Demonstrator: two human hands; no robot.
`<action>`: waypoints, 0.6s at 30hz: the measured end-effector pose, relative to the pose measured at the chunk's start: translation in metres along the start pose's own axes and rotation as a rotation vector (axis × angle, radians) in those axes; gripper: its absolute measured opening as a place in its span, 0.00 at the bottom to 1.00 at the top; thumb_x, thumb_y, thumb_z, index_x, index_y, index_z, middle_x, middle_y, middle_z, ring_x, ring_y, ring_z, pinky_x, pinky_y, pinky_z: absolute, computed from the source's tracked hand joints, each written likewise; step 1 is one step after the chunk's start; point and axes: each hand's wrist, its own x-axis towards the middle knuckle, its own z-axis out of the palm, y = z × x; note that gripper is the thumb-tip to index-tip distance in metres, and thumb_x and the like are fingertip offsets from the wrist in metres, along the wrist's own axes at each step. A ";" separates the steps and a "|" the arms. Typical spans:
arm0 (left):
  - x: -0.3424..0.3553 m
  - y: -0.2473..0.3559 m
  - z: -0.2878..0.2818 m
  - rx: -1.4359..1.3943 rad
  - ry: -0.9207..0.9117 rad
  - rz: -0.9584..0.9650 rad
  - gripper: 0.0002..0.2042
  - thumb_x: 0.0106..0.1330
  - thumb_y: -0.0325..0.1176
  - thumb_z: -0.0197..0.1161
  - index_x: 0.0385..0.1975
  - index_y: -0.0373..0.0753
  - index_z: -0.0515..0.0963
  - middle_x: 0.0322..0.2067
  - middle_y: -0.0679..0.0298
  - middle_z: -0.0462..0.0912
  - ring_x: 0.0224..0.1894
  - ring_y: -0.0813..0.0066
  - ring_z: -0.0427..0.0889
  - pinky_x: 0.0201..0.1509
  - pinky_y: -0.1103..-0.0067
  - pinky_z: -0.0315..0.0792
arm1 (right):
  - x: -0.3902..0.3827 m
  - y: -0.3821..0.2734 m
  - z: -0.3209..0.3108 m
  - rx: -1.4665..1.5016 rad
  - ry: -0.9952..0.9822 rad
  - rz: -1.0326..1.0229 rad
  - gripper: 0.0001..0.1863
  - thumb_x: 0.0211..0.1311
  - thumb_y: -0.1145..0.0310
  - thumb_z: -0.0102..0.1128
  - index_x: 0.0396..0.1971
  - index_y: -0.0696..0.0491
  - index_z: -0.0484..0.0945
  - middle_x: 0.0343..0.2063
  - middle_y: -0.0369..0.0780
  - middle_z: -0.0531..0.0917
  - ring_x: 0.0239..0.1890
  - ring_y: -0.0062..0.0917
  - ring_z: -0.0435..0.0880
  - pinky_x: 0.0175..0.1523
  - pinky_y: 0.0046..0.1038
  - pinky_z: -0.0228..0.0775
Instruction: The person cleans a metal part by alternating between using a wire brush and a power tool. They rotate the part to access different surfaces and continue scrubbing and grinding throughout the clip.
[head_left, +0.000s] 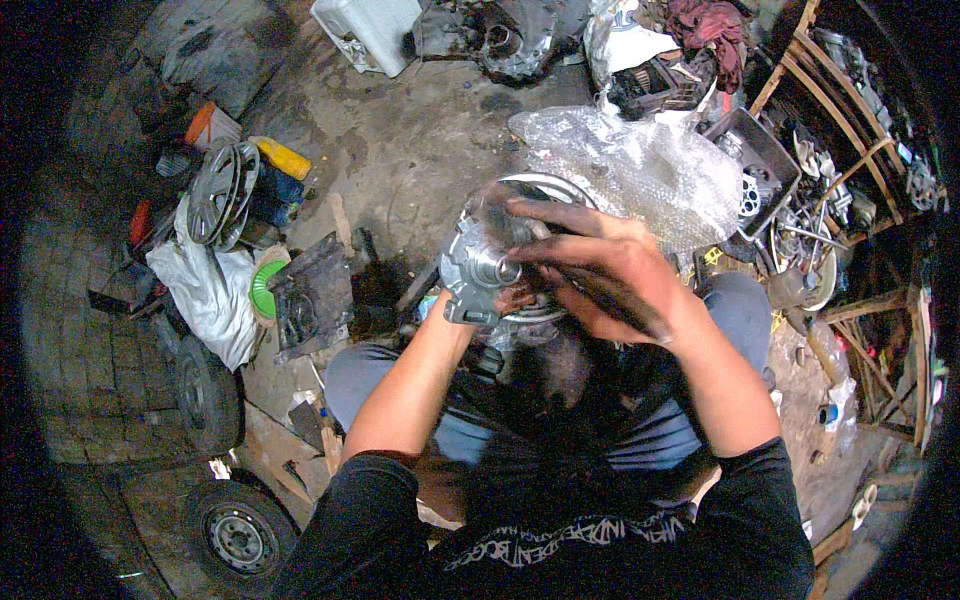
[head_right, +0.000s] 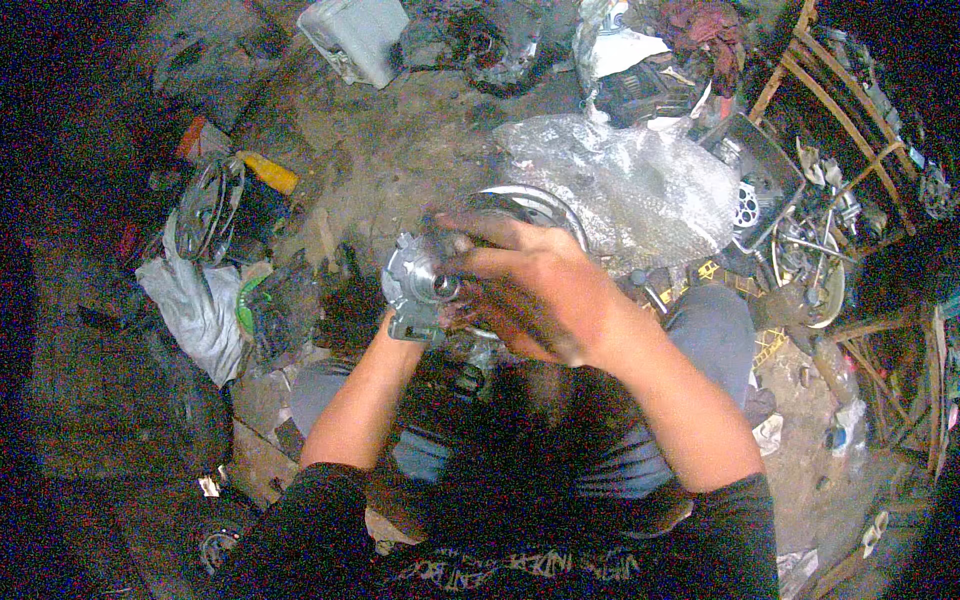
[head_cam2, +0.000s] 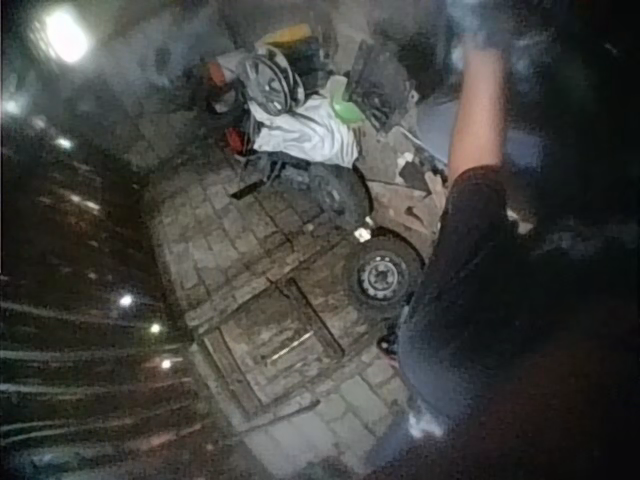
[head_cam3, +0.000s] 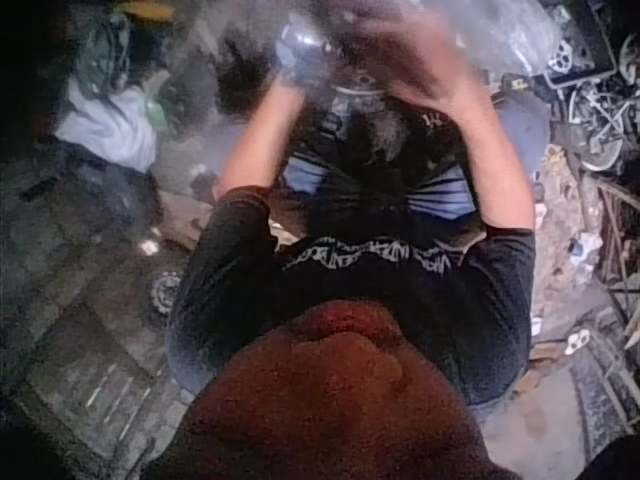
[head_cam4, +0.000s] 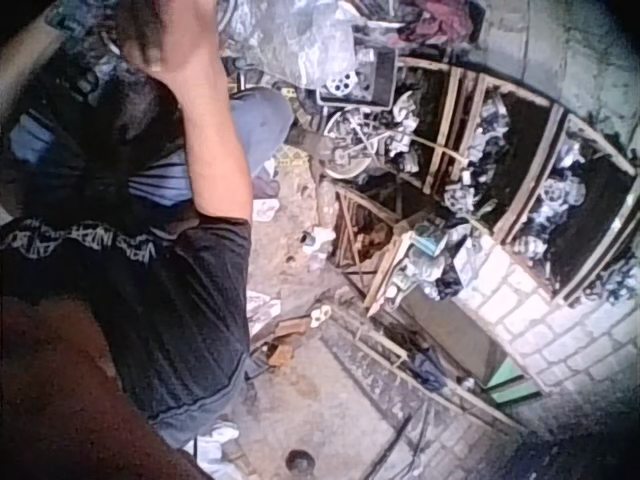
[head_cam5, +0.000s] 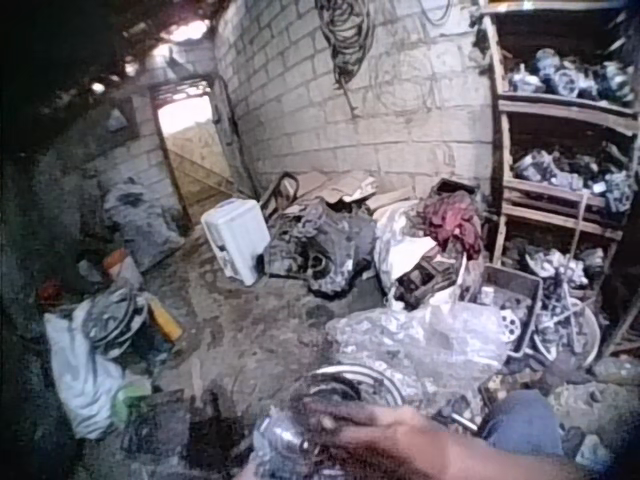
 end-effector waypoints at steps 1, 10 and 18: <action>-0.004 0.002 0.004 0.010 0.007 0.034 0.29 0.73 0.60 0.41 0.59 0.42 0.71 0.34 0.55 0.83 0.23 0.59 0.82 0.21 0.69 0.79 | -0.001 0.003 0.005 -0.014 0.052 -0.017 0.19 0.54 0.77 0.60 0.47 0.50 0.85 0.63 0.44 0.74 0.49 0.34 0.85 0.53 0.30 0.77; 0.041 0.017 -0.065 0.076 -0.564 0.092 0.29 0.74 0.58 0.43 0.62 0.39 0.68 0.34 0.57 0.82 0.29 0.62 0.83 0.31 0.71 0.81 | 0.008 -0.002 -0.001 -0.015 0.224 -0.127 0.18 0.55 0.77 0.63 0.48 0.52 0.84 0.57 0.47 0.79 0.54 0.38 0.82 0.57 0.32 0.75; 0.052 0.023 -0.083 0.149 -0.727 0.246 0.30 0.74 0.56 0.44 0.64 0.37 0.65 0.35 0.58 0.81 0.34 0.64 0.83 0.40 0.72 0.83 | 0.008 0.000 -0.013 -0.248 0.372 -0.148 0.08 0.58 0.69 0.67 0.38 0.52 0.86 0.44 0.41 0.86 0.46 0.35 0.86 0.51 0.33 0.78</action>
